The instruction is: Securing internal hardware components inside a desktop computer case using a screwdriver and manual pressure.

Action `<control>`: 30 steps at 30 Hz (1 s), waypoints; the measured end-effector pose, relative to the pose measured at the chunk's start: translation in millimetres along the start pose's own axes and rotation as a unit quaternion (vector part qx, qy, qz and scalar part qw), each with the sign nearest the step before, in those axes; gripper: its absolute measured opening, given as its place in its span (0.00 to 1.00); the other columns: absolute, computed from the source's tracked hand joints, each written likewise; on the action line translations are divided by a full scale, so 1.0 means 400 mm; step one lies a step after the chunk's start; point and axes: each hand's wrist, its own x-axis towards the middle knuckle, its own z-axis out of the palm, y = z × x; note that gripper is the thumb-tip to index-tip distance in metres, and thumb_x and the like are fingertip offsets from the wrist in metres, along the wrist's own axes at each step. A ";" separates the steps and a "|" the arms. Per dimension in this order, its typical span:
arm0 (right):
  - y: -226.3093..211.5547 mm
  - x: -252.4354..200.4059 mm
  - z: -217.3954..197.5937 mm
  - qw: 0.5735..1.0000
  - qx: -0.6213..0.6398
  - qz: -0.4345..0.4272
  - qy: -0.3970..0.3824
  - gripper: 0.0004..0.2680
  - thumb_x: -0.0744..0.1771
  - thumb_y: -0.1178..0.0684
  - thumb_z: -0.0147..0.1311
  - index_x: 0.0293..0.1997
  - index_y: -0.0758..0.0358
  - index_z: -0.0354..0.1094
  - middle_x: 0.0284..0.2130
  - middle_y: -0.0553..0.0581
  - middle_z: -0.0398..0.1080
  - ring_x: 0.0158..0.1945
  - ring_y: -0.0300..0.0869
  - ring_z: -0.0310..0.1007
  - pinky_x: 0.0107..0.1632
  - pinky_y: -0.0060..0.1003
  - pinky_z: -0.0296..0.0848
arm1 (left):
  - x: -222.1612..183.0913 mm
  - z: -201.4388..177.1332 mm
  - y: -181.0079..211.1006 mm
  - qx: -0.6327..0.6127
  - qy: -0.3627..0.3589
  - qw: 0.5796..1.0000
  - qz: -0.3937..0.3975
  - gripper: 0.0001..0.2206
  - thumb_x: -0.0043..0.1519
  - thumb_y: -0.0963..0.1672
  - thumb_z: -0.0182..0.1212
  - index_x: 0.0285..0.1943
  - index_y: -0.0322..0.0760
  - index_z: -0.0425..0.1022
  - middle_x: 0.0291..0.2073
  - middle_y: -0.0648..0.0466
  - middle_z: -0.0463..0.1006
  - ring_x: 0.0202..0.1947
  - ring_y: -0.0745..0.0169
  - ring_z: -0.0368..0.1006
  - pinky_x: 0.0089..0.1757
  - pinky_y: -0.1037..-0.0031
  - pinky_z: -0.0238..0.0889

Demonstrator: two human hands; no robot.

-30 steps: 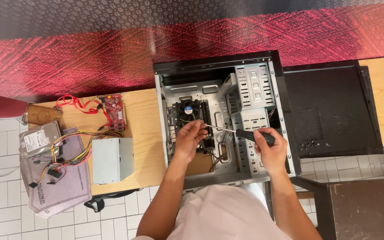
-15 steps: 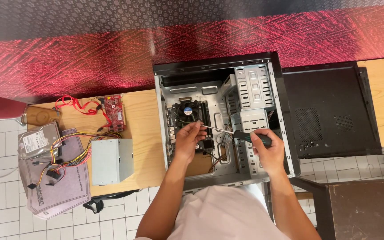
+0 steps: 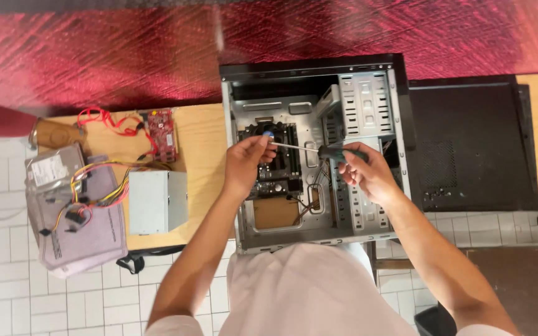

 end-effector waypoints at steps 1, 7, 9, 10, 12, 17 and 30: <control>-0.003 0.008 0.006 1.000 -0.002 0.002 -0.007 0.10 0.70 0.52 0.54 0.51 0.68 0.67 0.22 0.61 0.71 0.18 0.37 0.68 0.21 0.25 0.63 | -0.003 -0.006 0.013 -0.002 0.007 1.000 0.003 0.10 0.68 0.44 0.63 0.47 0.28 0.80 0.36 0.40 0.84 0.32 0.60 0.82 0.37 0.76 0.78; 0.027 0.043 0.022 0.996 0.058 0.020 -0.067 0.10 0.71 0.51 0.51 0.51 0.69 0.65 0.25 0.68 0.72 0.18 0.40 0.68 0.21 0.30 0.65 | -0.055 -0.033 0.081 0.032 0.009 0.997 0.063 0.08 0.68 0.42 0.62 0.46 0.28 0.82 0.34 0.41 0.85 0.28 0.63 0.79 0.35 0.75 0.78; 0.029 0.044 0.045 0.994 0.067 0.019 -0.086 0.11 0.71 0.50 0.50 0.51 0.70 0.64 0.27 0.68 0.72 0.18 0.40 0.69 0.21 0.29 0.66 | -0.077 -0.038 0.092 0.024 0.018 0.997 0.076 0.07 0.67 0.41 0.63 0.48 0.28 0.82 0.35 0.41 0.85 0.28 0.65 0.79 0.35 0.76 0.78; 0.032 0.042 0.048 0.994 0.068 0.021 -0.087 0.11 0.71 0.50 0.50 0.51 0.70 0.64 0.27 0.68 0.72 0.18 0.40 0.69 0.21 0.29 0.66 | -0.083 -0.043 0.089 0.025 0.020 0.997 0.075 0.07 0.67 0.41 0.63 0.48 0.28 0.82 0.35 0.41 0.85 0.28 0.65 0.79 0.35 0.76 0.78; 0.033 0.043 0.055 0.992 0.073 0.017 -0.103 0.10 0.72 0.50 0.49 0.49 0.69 0.65 0.30 0.69 0.74 0.19 0.40 0.69 0.22 0.30 0.66 | -0.094 -0.053 0.082 0.014 0.022 0.997 0.079 0.07 0.66 0.40 0.63 0.47 0.27 0.82 0.34 0.39 0.84 0.27 0.64 0.78 0.35 0.75 0.78; 0.023 0.029 0.064 0.989 0.086 0.012 -0.122 0.09 0.71 0.51 0.49 0.49 0.70 0.64 0.31 0.70 0.74 0.19 0.39 0.68 0.22 0.29 0.66 | -0.128 -0.069 0.066 0.012 0.023 0.997 0.074 0.08 0.66 0.40 0.64 0.48 0.26 0.82 0.35 0.38 0.84 0.27 0.63 0.78 0.35 0.74 0.78; 0.039 0.027 0.056 0.982 0.116 0.004 -0.146 0.09 0.71 0.53 0.48 0.50 0.72 0.64 0.31 0.73 0.74 0.18 0.39 0.67 0.21 0.30 0.68 | -0.125 -0.103 -0.003 -0.074 0.001 0.995 0.071 0.19 0.70 0.48 0.55 0.56 0.23 0.77 0.39 0.37 0.83 0.33 0.61 0.79 0.37 0.74 0.77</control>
